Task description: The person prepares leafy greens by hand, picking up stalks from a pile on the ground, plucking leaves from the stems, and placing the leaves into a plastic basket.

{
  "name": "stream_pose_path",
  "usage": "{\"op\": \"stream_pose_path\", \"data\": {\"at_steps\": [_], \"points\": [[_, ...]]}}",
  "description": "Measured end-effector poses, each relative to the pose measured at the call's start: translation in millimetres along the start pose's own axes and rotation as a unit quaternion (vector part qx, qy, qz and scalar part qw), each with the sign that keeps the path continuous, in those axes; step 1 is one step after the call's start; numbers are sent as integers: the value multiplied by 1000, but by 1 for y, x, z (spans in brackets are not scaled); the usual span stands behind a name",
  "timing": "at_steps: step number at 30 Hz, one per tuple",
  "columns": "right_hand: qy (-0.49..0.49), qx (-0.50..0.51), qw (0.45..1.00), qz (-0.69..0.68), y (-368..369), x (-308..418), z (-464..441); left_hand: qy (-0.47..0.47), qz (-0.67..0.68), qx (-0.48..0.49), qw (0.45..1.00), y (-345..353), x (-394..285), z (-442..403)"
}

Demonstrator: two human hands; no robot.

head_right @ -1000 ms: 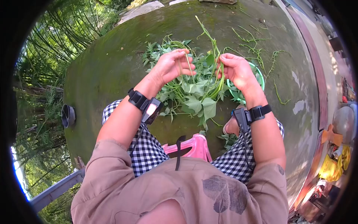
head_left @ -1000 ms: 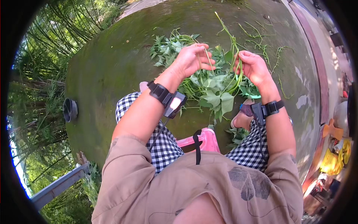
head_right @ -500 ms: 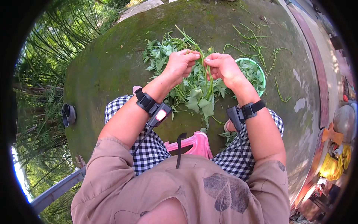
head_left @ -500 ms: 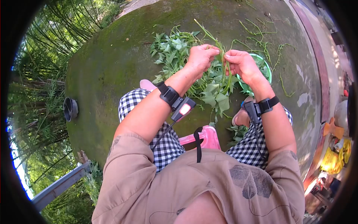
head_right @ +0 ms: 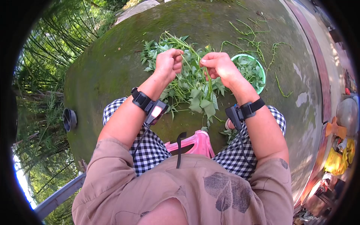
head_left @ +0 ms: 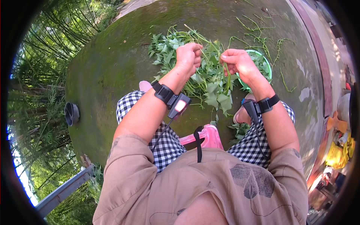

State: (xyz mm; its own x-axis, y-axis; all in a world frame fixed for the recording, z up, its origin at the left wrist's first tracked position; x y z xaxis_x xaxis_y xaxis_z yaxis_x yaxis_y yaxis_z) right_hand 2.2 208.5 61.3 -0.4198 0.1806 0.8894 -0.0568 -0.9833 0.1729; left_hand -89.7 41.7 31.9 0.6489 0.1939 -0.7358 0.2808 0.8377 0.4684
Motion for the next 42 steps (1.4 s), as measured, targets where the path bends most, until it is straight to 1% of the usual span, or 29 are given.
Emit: {"op": "stream_pose_path", "data": {"at_steps": [3,4,6,8,9,11,13,16,17,18,19,20,21,22,24,27,30,33,36,39,41,42], "points": [[8,-44,999,-5,-22,-5,-3,29,44,-7,999,-8,-5,-6],[15,-57,998,-8,-30,-5,-3,30,33,-18,999,-15,-11,-8],[27,-82,996,-14,-45,-6,-1,65,21,-13,998,-28,-26,-11],[26,-110,994,-13,-53,-5,2,105,39,-3,994,-44,-46,-17],[26,-117,993,-10,-59,-6,3,120,19,-3,993,-50,-58,-16],[35,-132,991,-4,-66,-9,5,144,24,-15,989,-62,-74,-14],[41,-127,991,2,-70,-12,7,155,47,-24,986,-57,-86,-3],[44,-114,993,0,-66,-15,6,167,-13,22,986,-47,-82,0],[45,-107,993,-2,-63,-15,4,148,7,39,988,-34,-70,2],[47,-98,994,6,-56,-15,2,94,10,49,994,-23,-55,1],[50,-89,995,15,-48,-15,1,50,-54,47,996,-9,-41,6],[53,-79,995,24,-41,-14,0,8,-83,55,995,4,-24,10],[58,-59,996,25,-34,-13,-2,-7,-137,67,988,13,-9,14],[58,-51,996,32,-29,-12,-3,-22,-158,55,986,20,0,18],[56,-39,997,46,-18,-9,-7,1,-218,39,975,25,9,18],[47,-32,997,50,-6,-5,-10,26,-237,55,970,29,12,13],[45,-23,997,62,-2,-5,-11,91,-281,48,954,25,18,2],[42,-11,997,57,2,-6,-10,194,-354,33,915,19,23,-8],[29,0,999,34,7,-8,-9,280,-380,5,882,21,17,-1],[24,1,1000,16,13,-7,-8,156,-228,-11,961,16,20,-1],[33,-5,999,-2,14,-7,-7,69,-107,-4,992,14,20,0],[32,-5,999,-9,13,-7,-6,25,-45,-1,999,12,21,1]]}}
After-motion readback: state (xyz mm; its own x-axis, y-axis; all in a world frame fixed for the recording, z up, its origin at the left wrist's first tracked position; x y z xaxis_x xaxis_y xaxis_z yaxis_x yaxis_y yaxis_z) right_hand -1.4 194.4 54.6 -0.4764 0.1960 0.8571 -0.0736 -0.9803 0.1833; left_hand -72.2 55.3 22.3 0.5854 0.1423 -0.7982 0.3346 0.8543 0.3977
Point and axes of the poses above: each hand's wrist, its own z-axis away from the middle knuckle, its own y-axis out of the palm, x = y × z, the point moved 4 cm from there along -z, towards the middle knuckle, and after that the axes turned 5 degrees about x, right-handed, at the moved point
